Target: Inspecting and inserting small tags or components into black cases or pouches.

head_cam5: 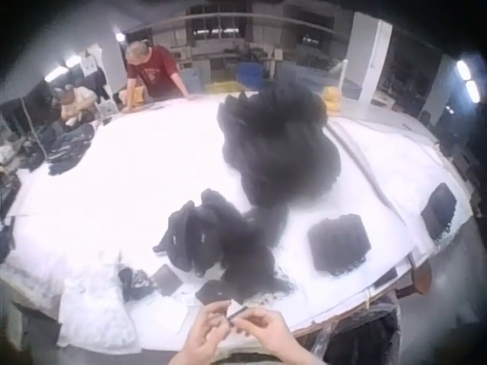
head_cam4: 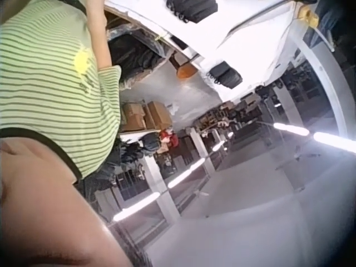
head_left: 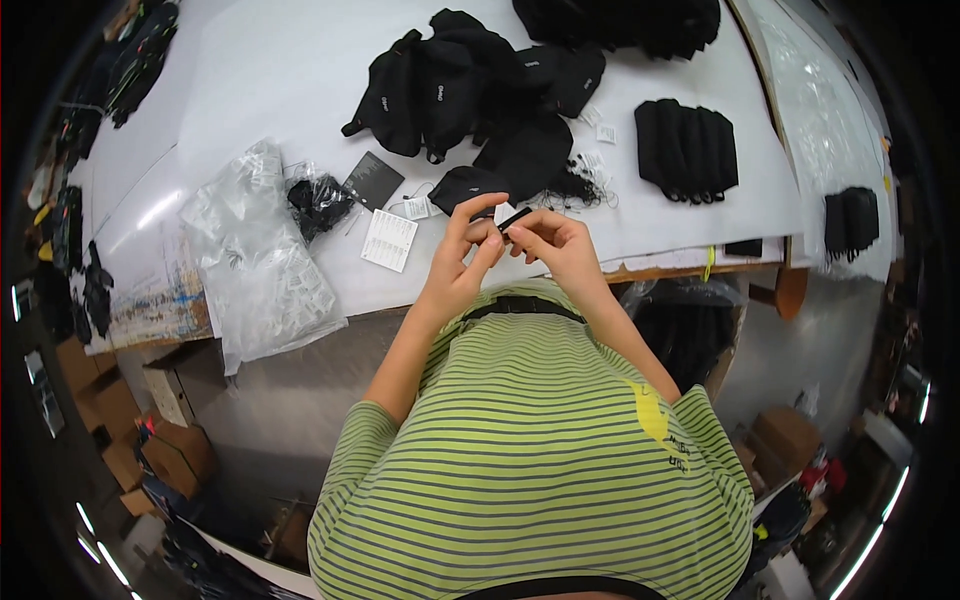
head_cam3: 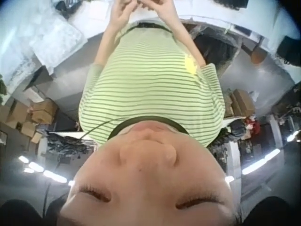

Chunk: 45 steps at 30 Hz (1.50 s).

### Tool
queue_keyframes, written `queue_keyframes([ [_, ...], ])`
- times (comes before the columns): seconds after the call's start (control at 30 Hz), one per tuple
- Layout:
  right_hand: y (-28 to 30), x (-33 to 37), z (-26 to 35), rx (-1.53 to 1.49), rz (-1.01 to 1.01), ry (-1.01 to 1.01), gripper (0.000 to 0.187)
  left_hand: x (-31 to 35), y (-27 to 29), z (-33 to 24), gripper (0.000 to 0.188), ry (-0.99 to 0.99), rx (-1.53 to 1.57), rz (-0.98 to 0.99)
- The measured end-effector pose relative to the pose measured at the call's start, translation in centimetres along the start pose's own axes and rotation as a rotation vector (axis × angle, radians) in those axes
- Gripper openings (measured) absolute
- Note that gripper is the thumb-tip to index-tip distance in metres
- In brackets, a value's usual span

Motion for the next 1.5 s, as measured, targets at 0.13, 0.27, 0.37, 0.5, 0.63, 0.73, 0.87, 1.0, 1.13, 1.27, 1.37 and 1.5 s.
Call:
queue_keyframes([
  [0.13,-0.5,1.0,-0.6,-0.026,-0.061,-0.028,0.015,0.3,-0.1,0.0,0.038,0.001,0.007,0.119],
  [0.27,-1.1,1.4,-1.2,-0.044,-0.118,-0.044,0.015,0.7,0.2,0.2,0.037,0.039,0.069,0.192],
  [0.37,-1.5,1.7,-1.3,-0.037,-0.127,-0.065,0.016,0.9,0.3,0.3,0.037,0.069,0.118,0.209],
  [0.5,-1.8,2.0,-0.9,0.014,-0.133,-0.046,0.017,0.9,0.3,0.0,0.036,0.073,0.035,0.259],
  [0.63,-2.1,1.8,-1.4,-0.016,-0.116,-0.018,0.018,1.3,0.6,0.0,0.035,0.109,0.009,0.268],
  [0.73,-2.3,2.0,-2.4,-0.142,-0.06,-0.053,0.018,1.6,0.5,0.3,0.034,0.104,0.115,0.249],
  [0.87,-2.2,2.5,-2.5,-0.124,-0.028,-0.092,0.019,1.9,-0.1,0.6,0.033,0.094,0.154,0.258],
  [1.0,-1.9,2.9,-1.9,0.002,-0.04,-0.095,0.018,2.2,-0.5,0.3,0.033,0.096,0.12,0.24],
  [1.13,-1.8,3.5,-1.6,0.02,-0.103,-0.033,0.017,2.1,-0.6,0.9,0.034,0.137,0.051,0.274],
  [1.27,-0.6,4.2,-1.5,0.162,-0.178,0.001,0.017,2.0,-1.4,1.2,0.035,0.094,-0.009,0.31],
  [1.37,-0.6,4.3,-1.2,0.194,-0.158,0.006,0.016,2.0,-1.4,1.5,0.036,0.117,0.008,0.297],
  [1.5,-1.1,4.4,-1.3,0.164,-0.132,0.003,0.015,1.9,-0.8,2.2,0.036,0.057,0.047,0.251],
])
Point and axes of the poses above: each hand's wrist, its own x-axis away from the middle knuckle, its own y-axis out of the back of the hand, z = x × y, the point moved 9 cm from there along -x, towards the middle knuckle, and after that the axes turned 7 degrees about z, right-handed, at the moved point
